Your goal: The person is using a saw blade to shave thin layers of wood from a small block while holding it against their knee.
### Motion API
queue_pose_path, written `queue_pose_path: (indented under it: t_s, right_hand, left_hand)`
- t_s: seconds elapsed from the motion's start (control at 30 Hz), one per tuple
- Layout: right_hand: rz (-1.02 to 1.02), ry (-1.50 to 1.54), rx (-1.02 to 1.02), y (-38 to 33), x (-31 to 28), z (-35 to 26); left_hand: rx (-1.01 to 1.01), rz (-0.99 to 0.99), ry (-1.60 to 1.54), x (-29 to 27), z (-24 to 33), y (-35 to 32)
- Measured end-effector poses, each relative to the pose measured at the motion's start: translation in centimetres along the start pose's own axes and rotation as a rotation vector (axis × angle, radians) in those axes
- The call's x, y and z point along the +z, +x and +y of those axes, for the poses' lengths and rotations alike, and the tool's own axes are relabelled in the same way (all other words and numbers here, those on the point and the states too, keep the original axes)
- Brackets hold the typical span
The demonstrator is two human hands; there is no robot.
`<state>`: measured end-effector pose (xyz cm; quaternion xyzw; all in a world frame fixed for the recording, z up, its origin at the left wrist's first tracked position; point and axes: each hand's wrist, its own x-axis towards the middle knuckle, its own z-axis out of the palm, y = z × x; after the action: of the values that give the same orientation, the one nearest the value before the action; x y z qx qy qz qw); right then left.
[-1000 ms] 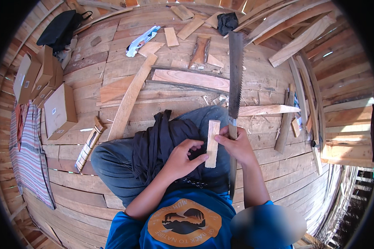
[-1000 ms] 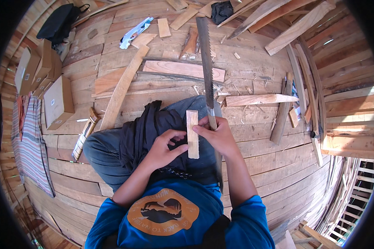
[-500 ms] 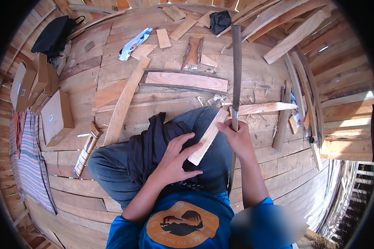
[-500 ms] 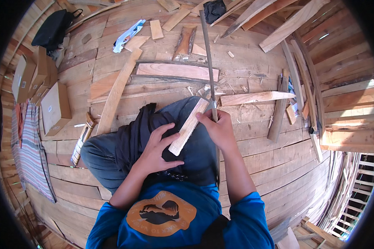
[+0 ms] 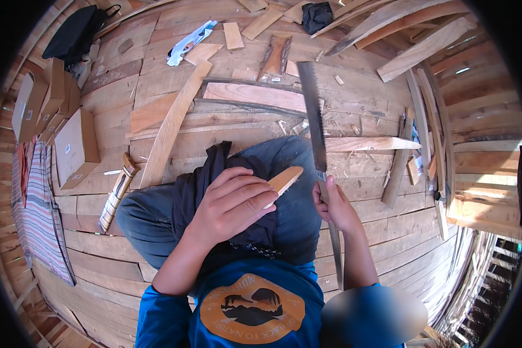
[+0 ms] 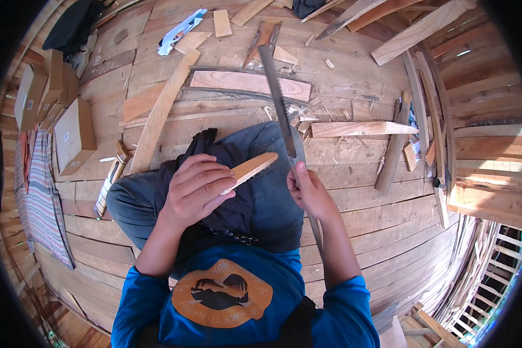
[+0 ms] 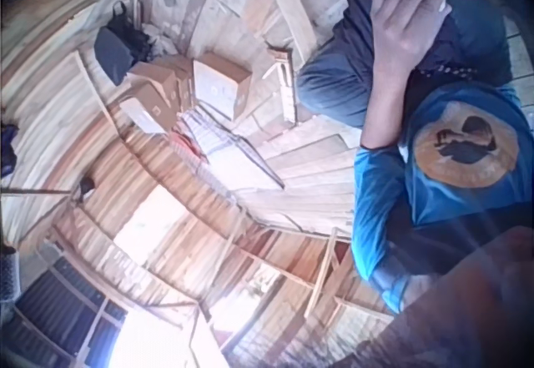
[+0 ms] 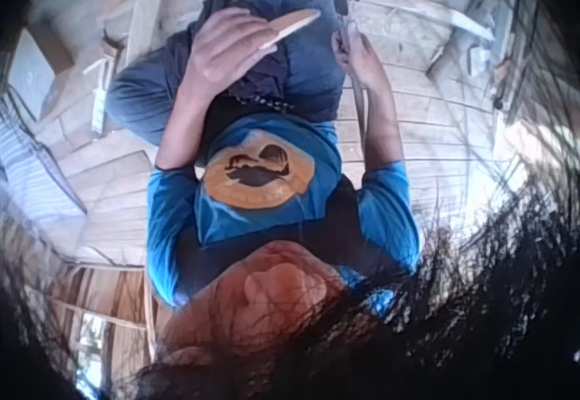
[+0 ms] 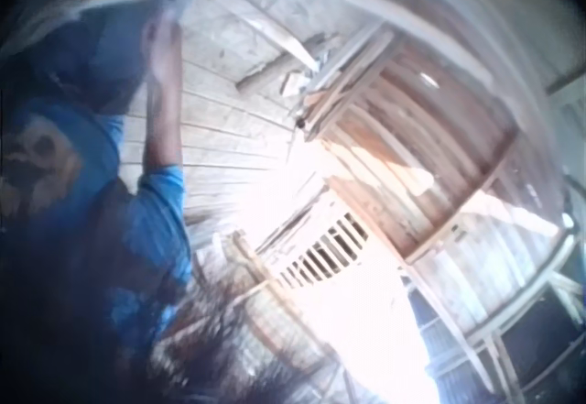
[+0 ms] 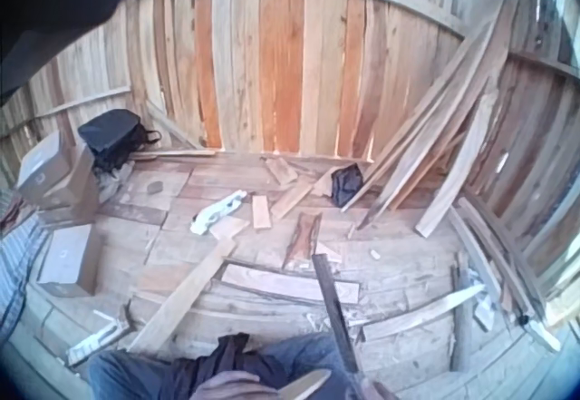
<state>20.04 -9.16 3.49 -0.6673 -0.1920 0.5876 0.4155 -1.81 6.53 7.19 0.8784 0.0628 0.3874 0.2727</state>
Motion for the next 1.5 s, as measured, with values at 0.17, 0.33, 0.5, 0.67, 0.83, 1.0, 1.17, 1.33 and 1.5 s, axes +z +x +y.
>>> queue_pose_path:
  t_s: [0.17,0.33,0.5,0.67,0.83,1.0,1.17,1.33,1.5]
  right_hand:
    - [-0.102,-0.29,-0.127,-2.4,0.7,0.7]
    - [-0.073,-0.231,-0.102,-2.3,2.2,1.0]
    - [-0.027,-0.351,-0.108,-1.8,2.4,2.6]
    - [0.005,-0.41,-0.222,-3.5,3.8,1.9]
    - [0.072,-0.359,-0.111,-1.7,2.9,3.4]
    - [0.079,-0.43,-0.211,-3.3,4.1,1.4]
    - [0.04,-0.401,-0.26,-3.7,4.2,1.2]
    - [-0.024,-0.353,-0.357,-4.0,4.3,1.5]
    - [-0.017,-0.393,-0.306,-3.9,4.3,2.4]
  left_hand:
    - [-0.074,-0.07,-0.084,1.7,-0.1,0.2]
    - [-0.18,0.018,-0.025,4.2,0.0,-2.6]
    - [-0.225,0.083,-0.031,5.8,0.8,-4.6]
    - [-0.31,0.07,0.083,5.8,1.6,-5.0]
    - [-0.408,-0.096,0.245,4.9,3.3,-3.4]
    - [-0.452,-0.2,0.355,4.7,5.2,-2.1]
    - [-0.467,-0.28,0.46,4.1,5.6,-1.8]
    - [-0.489,-0.326,0.528,3.8,5.6,-1.5]
    - [-0.497,-0.335,0.539,4.2,5.8,-2.8]
